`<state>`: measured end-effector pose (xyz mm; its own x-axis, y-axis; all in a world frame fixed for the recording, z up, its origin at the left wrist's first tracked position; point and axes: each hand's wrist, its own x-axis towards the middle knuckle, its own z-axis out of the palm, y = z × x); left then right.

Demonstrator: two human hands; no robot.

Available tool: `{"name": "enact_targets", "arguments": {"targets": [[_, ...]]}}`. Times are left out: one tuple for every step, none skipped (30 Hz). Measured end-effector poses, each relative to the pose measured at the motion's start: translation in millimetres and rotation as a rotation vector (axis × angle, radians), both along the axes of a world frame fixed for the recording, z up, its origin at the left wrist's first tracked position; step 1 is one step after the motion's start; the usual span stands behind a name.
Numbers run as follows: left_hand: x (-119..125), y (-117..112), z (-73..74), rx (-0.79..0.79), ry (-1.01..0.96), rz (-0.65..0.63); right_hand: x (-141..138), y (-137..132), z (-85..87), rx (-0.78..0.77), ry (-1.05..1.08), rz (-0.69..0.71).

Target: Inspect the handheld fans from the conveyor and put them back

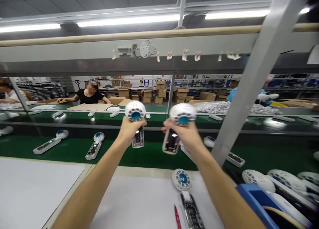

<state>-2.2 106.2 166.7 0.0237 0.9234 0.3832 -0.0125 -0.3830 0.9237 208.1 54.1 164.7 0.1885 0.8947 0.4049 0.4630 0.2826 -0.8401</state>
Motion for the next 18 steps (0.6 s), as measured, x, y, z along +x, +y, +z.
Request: {"name": "enact_targets", "arguments": {"targets": [[6.9, 12.5, -14.5, -0.064, 0.056, 0.0, -7.1, 13.3, -11.0, -0.083, -0.02, -0.023], [11.6, 22.8, -29.7, -0.125, 0.118, 0.009, -12.8, 26.2, -23.6, -0.162, -0.052, -0.046], [14.0, 31.2, -45.0, -0.18, 0.18, 0.027, -16.7, 37.6, -37.0, -0.241, -0.091, -0.061], [13.9, 38.0, -59.9, -0.223, 0.243, 0.049, -18.6, 46.9, -50.3, -0.312, -0.132, -0.061], [11.7, 43.6, -73.9, -0.257, 0.304, 0.073, -18.8, 53.6, -62.6, -0.369, -0.173, -0.057], [7.8, 48.7, -86.5, -0.281, 0.362, 0.106, -17.6, 58.1, -73.2, -0.42, -0.215, -0.051], [2.6, 53.4, -97.6, -0.299, 0.418, 0.145, -15.4, 60.5, -81.6, -0.466, -0.258, -0.047], [-3.2, 57.9, -107.0, -0.314, 0.472, 0.187, -12.6, 61.5, -87.1, -0.506, -0.301, -0.049], [-9.3, 62.4, -114.7, -0.327, 0.525, 0.231, -9.7, 61.2, -89.3, -0.542, -0.345, -0.056], [-15.3, 66.7, -121.0, -0.336, 0.578, 0.273, -7.1, 60.1, -88.0, -0.571, -0.386, -0.065], [-20.8, 70.5, -126.0, -0.34, 0.63, 0.313, -5.1, 57.9, -82.8, -0.59, -0.422, -0.073], [-25.7, 73.6, -130.0, -0.334, 0.682, 0.348, -3.9, 54.3, -73.8, -0.593, -0.449, -0.077], [-29.8, 75.9, -133.0, -0.317, 0.73, 0.38, -3.7, 48.7, -61.2, -0.576, -0.465, -0.074], [-33.2, 77.0, -135.1, -0.289, 0.774, 0.408, -4.4, 40.2, -45.6, -0.538, -0.469, -0.061], [-35.7, 77.0, -136.5, -0.249, 0.813, 0.433, -6.1, 28.1, -27.8, -0.481, -0.462, -0.039], [-37.4, 75.8, -137.0, -0.199, 0.846, 0.452, -8.5, 12.0, -9.2, -0.401, -0.443, -0.001], [-38.0, 73.7, -136.6, -0.139, 0.873, 0.463, -11.1, -7.8, 8.8, -0.307, -0.412, 0.046], [-37.4, 70.7, -135.5, -0.071, 0.895, 0.461, -13.1, -30.6, 24.9, -0.223, -0.373, 0.097]]}}
